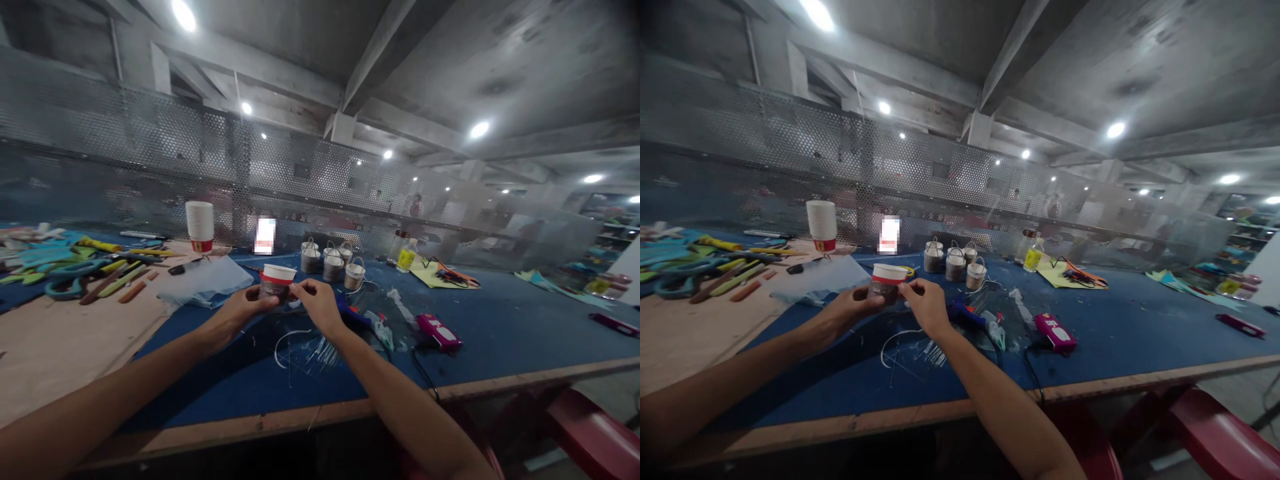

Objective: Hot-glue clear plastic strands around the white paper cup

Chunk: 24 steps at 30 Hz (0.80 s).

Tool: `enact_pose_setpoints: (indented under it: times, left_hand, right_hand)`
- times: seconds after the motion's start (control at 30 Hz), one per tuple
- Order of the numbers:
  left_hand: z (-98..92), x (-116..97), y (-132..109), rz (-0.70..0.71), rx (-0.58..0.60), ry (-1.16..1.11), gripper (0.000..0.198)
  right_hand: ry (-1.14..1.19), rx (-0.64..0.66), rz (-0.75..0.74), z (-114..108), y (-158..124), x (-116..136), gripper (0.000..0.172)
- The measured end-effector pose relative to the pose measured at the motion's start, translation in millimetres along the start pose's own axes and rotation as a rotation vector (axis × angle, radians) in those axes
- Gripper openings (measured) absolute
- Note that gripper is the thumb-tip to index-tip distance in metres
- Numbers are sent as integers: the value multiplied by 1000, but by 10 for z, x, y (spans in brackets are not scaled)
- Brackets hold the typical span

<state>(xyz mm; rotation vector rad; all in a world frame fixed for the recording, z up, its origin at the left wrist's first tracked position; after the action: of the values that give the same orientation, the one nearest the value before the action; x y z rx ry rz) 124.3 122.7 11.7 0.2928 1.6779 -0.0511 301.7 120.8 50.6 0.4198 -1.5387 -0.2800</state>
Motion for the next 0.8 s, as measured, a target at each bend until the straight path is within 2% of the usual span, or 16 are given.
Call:
enact_pose_setpoints:
  times: [0.13,0.3,0.53,0.8]
  left_hand:
    - [-48,-1,-9,9,-69,33,54]
    - [1,-42,-50,-5,-35,-12,54]
    - [51,-55,-43,-10,21,-52,43]
    - [43,-65,-67,-22,-1,-27,48]
  right_hand:
    - [-15,41,-10,60,-19,16,23]
    - [-7,41,-21,53,-24,31,22]
    - [31,71,-9,59,-12,-2,25]
    - [41,63,-9,56,-10,4,24]
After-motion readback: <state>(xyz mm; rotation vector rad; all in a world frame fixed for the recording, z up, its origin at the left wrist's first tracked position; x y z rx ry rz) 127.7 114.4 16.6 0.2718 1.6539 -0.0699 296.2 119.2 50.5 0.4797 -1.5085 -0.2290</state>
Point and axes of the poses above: each hand's wrist, its own y-axis towards the middle knuckle, its own z-axis out of the palm, x = y × z, the point moved 9 cm from there along y, towards the middle knuckle, and after that the axes turned 15 degrees about y, right-handed, at the moved point
